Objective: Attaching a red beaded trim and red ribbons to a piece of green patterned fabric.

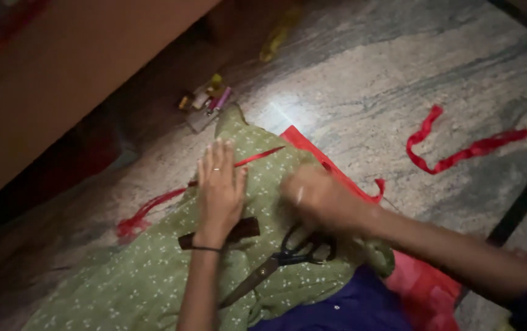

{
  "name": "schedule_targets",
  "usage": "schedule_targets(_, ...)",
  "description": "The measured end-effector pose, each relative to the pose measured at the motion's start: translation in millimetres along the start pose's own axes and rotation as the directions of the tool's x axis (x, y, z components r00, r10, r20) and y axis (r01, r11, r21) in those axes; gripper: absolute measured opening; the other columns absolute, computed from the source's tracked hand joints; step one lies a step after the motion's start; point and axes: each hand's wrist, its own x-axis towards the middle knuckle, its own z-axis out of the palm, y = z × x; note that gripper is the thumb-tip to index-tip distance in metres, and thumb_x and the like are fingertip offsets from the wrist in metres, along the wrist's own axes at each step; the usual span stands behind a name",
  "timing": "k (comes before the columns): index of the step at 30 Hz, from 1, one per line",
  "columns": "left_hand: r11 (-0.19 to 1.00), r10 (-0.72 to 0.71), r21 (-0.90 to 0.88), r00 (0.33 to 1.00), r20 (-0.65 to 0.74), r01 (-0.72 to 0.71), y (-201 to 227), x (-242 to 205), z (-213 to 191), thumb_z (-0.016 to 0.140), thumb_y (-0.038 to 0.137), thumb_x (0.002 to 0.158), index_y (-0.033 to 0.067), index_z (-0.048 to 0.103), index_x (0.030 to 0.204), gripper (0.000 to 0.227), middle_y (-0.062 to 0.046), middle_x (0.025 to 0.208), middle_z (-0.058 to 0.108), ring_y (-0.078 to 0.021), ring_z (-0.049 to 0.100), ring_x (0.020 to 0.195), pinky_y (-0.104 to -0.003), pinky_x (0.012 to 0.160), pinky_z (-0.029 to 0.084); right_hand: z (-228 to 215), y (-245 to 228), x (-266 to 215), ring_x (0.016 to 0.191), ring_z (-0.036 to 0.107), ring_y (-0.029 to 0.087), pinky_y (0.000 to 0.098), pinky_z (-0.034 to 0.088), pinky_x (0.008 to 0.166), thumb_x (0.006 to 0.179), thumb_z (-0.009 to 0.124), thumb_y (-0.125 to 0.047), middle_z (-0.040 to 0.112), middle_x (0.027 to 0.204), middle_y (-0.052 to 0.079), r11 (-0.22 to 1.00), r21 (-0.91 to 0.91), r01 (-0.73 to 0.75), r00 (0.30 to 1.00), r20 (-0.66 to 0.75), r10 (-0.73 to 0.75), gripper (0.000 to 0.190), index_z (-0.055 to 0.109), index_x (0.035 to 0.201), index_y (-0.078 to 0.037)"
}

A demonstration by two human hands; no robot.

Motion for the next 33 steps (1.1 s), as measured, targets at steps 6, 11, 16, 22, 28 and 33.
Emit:
schedule_targets(6,0.997,-0.006,-0.082,1.000,0.018,0.008,-19,-18,8,0.046,0.031,0.106,-0.0007,0.033,0.159,0.063,-0.026,0.166,0.025,-0.0433,0.021,0.154,-0.053,0.123,0.015,-18,-28,-56,0.113,0.060,0.031,0.0425,0.048,0.098,0.093,0.053,-0.016,0.060,0.120,0.018,0.772,-0.031,0.635,0.701,0.442,-0.559,0.040,0.060,0.126,0.006)
schedule_targets(11,0.994,-0.024,-0.103,1.000,0.004,0.024,-18,-24,0,0.042,0.026,0.107,0.0055,0.041,0.158,0.055,-0.020,0.165,0.033,-0.0400,0.026,0.154,-0.052,0.125,0.017,-32,-14,-87,0.121,0.060,0.033,0.0436,0.050,0.100,0.090,0.054,-0.019,0.060,0.128,0.020,0.705,-0.184,0.685,0.706,0.409,-0.579,0.039,0.056,0.122,0.003)
schedule_targets(16,0.990,-0.049,-0.135,0.999,0.022,0.051,-23,-26,0,0.040,0.024,0.109,0.0041,0.044,0.155,0.050,-0.021,0.164,0.037,-0.0403,0.028,0.154,-0.052,0.125,0.018,-40,-15,-101,0.095,0.066,0.037,0.0483,0.053,0.079,0.095,0.059,-0.028,0.066,0.099,0.018,0.936,-0.147,0.321,0.777,0.605,-0.172,0.037,0.057,0.125,-0.005)
schedule_targets(22,0.951,-0.095,-0.295,0.995,0.020,0.097,-27,-19,-1,0.038,0.023,0.110,0.0036,0.046,0.151,0.047,-0.019,0.158,0.048,-0.0378,0.041,0.149,-0.046,0.122,0.030,-22,37,-151,0.065,0.065,0.034,0.0485,0.049,0.058,0.084,0.080,-0.048,0.064,0.070,0.016,0.986,-0.003,-0.167,0.830,0.540,0.142,0.050,0.062,0.108,-0.008)
schedule_targets(28,0.978,-0.038,-0.207,0.998,-0.047,0.028,-23,-21,-2,0.038,0.020,0.111,0.0030,0.053,0.149,0.044,-0.023,0.157,0.048,-0.0420,0.043,0.148,-0.047,0.121,0.033,-1,34,-155,0.058,0.057,0.018,0.0345,0.048,0.053,0.098,0.064,-0.046,0.055,0.069,0.007,0.465,0.635,-0.616,0.783,0.560,0.272,0.040,0.057,0.098,-0.006)
schedule_targets(33,0.981,-0.041,-0.194,0.998,-0.050,0.031,-17,-19,1,0.039,0.020,0.110,0.0022,0.051,0.150,0.046,-0.025,0.158,0.045,-0.0433,0.040,0.148,-0.048,0.120,0.031,-2,37,-119,0.059,0.060,0.013,0.0280,0.050,0.055,0.104,0.047,-0.051,0.056,0.068,0.004,0.226,0.702,-0.675,0.737,0.656,0.165,0.042,0.051,0.093,-0.010)
